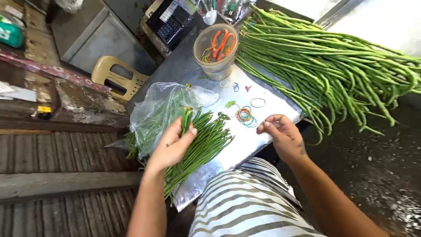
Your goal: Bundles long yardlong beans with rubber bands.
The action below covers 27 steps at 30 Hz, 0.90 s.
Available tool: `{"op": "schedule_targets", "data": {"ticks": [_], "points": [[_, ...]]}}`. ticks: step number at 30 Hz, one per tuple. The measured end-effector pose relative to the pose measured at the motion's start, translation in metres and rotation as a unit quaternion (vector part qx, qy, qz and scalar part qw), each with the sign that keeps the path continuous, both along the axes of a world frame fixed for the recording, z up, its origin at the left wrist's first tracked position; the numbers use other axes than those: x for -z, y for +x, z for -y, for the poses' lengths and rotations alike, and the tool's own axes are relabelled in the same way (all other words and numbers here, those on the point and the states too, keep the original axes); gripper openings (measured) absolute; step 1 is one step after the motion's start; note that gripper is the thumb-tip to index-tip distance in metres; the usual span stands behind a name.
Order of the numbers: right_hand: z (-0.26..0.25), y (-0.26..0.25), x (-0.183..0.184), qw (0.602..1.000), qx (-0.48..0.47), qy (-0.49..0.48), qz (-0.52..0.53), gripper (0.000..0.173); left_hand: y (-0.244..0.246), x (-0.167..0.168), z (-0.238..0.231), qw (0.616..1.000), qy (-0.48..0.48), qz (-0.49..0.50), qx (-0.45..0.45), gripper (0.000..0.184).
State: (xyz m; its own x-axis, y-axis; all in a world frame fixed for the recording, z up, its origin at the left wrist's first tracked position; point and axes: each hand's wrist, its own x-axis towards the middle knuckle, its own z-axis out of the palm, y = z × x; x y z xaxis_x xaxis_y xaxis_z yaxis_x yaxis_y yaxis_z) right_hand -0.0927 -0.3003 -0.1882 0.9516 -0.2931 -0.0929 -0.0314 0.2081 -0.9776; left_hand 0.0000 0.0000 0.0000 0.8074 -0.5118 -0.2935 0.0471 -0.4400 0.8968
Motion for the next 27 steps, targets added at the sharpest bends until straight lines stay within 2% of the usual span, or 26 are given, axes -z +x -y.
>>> {"op": "schedule_targets", "data": {"ticks": [1,3,7,9,12,14,16,19,21,23,25,27], "points": [[0.003,0.001,-0.007,0.997,-0.003,0.078,-0.01,0.02,0.002,0.013,0.007,1.0,-0.02,-0.023,0.002,0.009],[0.008,0.0,-0.013,0.985,-0.016,0.17,-0.024,0.026,0.003,0.03,0.019,0.994,-0.083,-0.071,0.02,0.01],[0.01,-0.003,-0.007,0.976,-0.023,0.214,-0.025,0.016,0.002,0.052,0.027,0.952,-0.228,-0.203,0.03,0.042],[0.007,-0.001,-0.003,0.982,-0.049,0.182,0.018,0.019,0.0,0.059,0.03,0.933,-0.271,-0.236,0.015,0.052],[-0.002,0.015,-0.016,0.988,-0.111,0.072,0.086,0.049,-0.005,0.066,0.036,0.919,-0.296,-0.26,-0.016,0.044],[-0.009,0.031,-0.034,0.978,-0.146,-0.006,0.15,0.067,-0.009,0.068,0.039,0.926,-0.277,-0.258,-0.019,0.039],[-0.017,0.047,-0.057,0.953,-0.177,-0.098,0.224,0.075,-0.014,0.068,0.041,0.943,-0.231,-0.237,0.007,0.037],[-0.031,0.065,-0.084,0.904,-0.241,-0.192,0.297,0.064,-0.021,0.067,0.044,0.967,-0.168,-0.181,0.069,0.037],[-0.04,0.069,-0.087,0.886,-0.315,-0.216,0.264,0.051,-0.023,0.067,0.044,0.965,-0.183,-0.175,0.07,0.034],[-0.046,0.066,-0.077,0.891,-0.36,-0.177,0.211,0.053,-0.025,0.069,0.038,0.948,-0.244,-0.198,0.039,0.033],[-0.048,0.056,-0.064,0.917,-0.333,-0.125,0.182,0.059,-0.025,0.072,0.031,0.922,-0.312,-0.228,-0.008,0.033],[-0.045,0.043,-0.055,0.93,-0.307,-0.057,0.195,0.048,-0.027,0.077,0.026,0.894,-0.369,-0.248,-0.059,0.032]]}}
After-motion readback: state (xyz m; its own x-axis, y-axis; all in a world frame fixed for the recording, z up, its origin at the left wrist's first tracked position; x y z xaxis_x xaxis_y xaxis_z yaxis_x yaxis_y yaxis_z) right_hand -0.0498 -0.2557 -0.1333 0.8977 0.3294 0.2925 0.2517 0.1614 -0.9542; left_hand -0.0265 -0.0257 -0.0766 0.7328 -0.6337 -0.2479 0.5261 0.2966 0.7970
